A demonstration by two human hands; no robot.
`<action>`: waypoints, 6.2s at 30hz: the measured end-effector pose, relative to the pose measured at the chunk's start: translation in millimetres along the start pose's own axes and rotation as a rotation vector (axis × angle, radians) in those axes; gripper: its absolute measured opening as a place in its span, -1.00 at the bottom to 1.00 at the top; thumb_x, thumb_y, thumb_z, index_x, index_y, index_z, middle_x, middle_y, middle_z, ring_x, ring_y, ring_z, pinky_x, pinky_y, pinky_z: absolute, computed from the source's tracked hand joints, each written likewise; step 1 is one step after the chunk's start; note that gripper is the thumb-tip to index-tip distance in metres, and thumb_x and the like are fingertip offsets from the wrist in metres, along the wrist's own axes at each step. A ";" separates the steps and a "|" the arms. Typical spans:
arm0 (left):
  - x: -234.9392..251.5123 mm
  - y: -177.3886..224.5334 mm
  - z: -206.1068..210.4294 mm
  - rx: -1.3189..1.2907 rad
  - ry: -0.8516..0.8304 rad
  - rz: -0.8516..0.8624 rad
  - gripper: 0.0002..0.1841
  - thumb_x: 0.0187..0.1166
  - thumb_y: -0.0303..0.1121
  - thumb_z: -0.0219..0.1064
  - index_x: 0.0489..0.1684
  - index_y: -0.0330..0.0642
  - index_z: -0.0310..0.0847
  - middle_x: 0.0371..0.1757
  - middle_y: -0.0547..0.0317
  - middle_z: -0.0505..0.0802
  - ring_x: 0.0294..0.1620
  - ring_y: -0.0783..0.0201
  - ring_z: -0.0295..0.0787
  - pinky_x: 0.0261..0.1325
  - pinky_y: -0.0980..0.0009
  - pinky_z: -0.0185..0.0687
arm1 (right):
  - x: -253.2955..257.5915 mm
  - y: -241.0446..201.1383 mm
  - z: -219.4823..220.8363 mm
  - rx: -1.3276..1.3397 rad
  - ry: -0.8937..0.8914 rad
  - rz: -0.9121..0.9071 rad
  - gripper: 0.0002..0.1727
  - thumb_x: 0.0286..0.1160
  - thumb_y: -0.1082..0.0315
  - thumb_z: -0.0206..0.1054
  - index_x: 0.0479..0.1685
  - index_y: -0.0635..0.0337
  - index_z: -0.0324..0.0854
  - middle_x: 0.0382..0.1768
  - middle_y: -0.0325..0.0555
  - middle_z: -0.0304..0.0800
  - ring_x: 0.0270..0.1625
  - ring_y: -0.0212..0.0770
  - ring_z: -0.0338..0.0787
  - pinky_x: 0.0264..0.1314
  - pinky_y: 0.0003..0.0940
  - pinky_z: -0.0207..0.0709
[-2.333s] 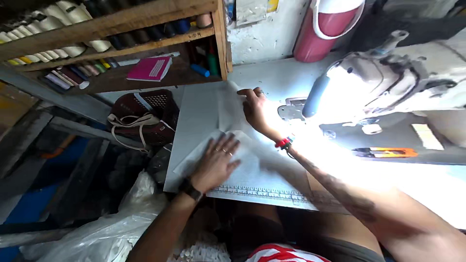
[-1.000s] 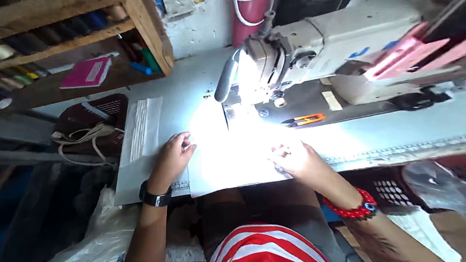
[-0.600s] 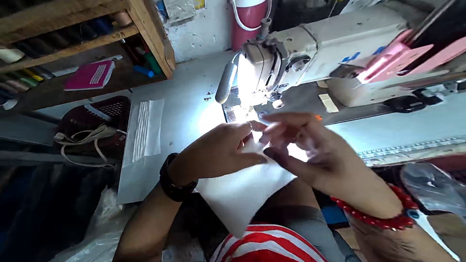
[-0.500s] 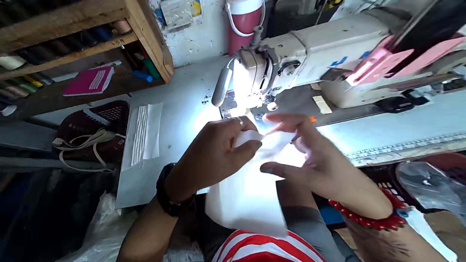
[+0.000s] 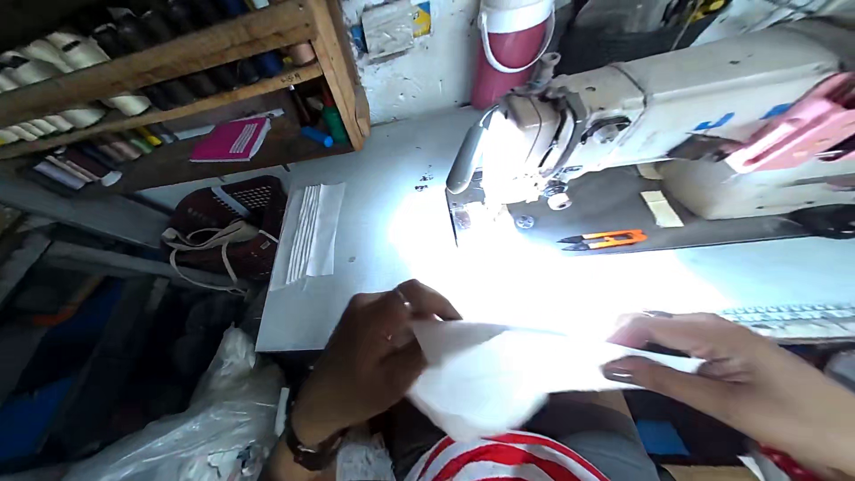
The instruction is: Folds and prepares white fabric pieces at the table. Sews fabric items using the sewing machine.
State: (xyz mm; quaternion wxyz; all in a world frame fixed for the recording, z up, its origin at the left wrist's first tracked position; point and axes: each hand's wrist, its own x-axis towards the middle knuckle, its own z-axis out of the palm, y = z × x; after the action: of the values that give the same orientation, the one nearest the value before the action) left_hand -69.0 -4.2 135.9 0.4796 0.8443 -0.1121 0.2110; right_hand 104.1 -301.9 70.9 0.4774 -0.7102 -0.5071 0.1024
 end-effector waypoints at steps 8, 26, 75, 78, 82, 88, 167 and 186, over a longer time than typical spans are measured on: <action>12.0 -103.6 24.1 0.054 0.201 -0.332 -0.91 0.46 -0.54 0.42 -0.21 -0.28 0.81 -0.20 0.25 0.91 -0.19 0.56 0.84 -0.01 0.58 0.79 | 26.4 46.9 18.1 -0.030 0.304 0.365 -0.81 0.58 0.16 0.34 -0.21 0.05 0.76 -0.47 -0.51 0.74 -0.44 -0.74 0.64 -0.35 -0.74 0.55; 28.9 -145.6 18.8 0.402 0.060 -0.432 -0.79 0.68 -0.32 0.29 -0.05 -0.28 0.75 -0.28 0.17 0.82 -0.31 0.40 0.72 -0.15 0.37 0.68 | 52.2 78.3 12.0 -0.274 0.220 0.338 -0.83 0.54 0.42 0.33 -0.01 0.12 0.76 -0.25 -0.16 0.81 -0.24 -0.28 0.77 -0.16 -0.19 0.69; -52.1 -128.0 -9.3 0.611 -0.201 -0.230 -0.75 0.60 0.05 0.30 -0.19 0.35 0.95 0.40 0.34 0.83 0.79 0.10 0.32 0.71 -0.43 -0.43 | -36.2 71.8 51.8 -0.501 0.186 0.179 -0.75 0.63 0.06 0.30 -0.17 -0.18 0.91 0.00 -0.29 0.85 0.22 -0.19 0.65 0.29 -0.11 0.36; -54.5 -122.3 -7.0 0.543 -0.138 -0.264 -0.75 0.54 -0.03 0.29 -0.32 0.15 0.87 0.40 0.24 0.82 0.77 0.14 0.35 0.75 -0.37 -0.41 | -39.1 58.7 60.0 -0.556 0.137 0.098 -0.73 0.64 0.10 0.21 -0.25 -0.08 0.81 0.01 -0.19 0.85 0.13 -0.09 0.71 0.22 -0.03 0.43; -18.1 -104.6 -18.5 0.333 -0.108 -0.230 -0.77 0.64 0.02 0.21 -0.15 0.17 0.67 -0.01 0.50 0.91 0.31 0.49 0.75 0.74 0.03 0.27 | -45.3 16.8 73.4 -0.197 -0.070 0.051 -0.79 0.60 0.06 0.24 -0.28 -0.10 0.68 -0.03 -0.31 0.83 0.09 -0.29 0.75 0.03 -0.29 0.56; 74.4 -123.0 54.4 -0.162 -0.363 -0.166 -0.93 0.51 -0.47 0.37 -0.27 -0.26 0.76 -0.32 0.31 0.83 -0.31 0.60 0.73 -0.18 0.61 0.70 | 46.0 39.6 74.1 0.188 0.108 0.261 -0.59 0.69 -0.02 0.27 0.18 0.10 0.74 -0.04 -0.37 0.86 -0.08 -0.65 0.77 -0.03 -0.69 0.66; 83.2 -169.0 85.9 0.609 -0.282 -0.019 -0.74 0.68 -0.03 0.24 -0.08 0.28 0.91 -0.01 0.25 0.80 0.11 0.24 0.64 0.26 0.03 0.25 | 59.5 66.5 70.2 -0.669 0.205 0.355 -0.57 0.47 0.03 0.17 -0.07 0.14 0.83 -0.24 -0.06 0.89 -0.36 -0.07 0.85 -0.45 -0.10 0.63; 93.8 -152.3 59.2 0.193 -0.180 -0.510 -0.63 0.49 -0.42 0.44 0.23 -0.20 0.51 -0.31 0.06 0.74 -0.45 0.27 0.65 -0.39 0.32 0.61 | 4.0 40.8 120.6 -0.720 0.319 0.172 -0.57 0.68 -0.05 0.15 -0.18 0.04 0.82 -0.25 -0.02 0.84 -0.08 0.07 0.85 -0.17 -0.04 0.70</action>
State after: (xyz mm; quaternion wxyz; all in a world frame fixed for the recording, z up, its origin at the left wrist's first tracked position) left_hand 88.4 24.7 36.6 0.4228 0.9023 0.0824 0.0177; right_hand 55.5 -230.5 -22.7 0.2606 -0.8788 -0.3691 -0.1537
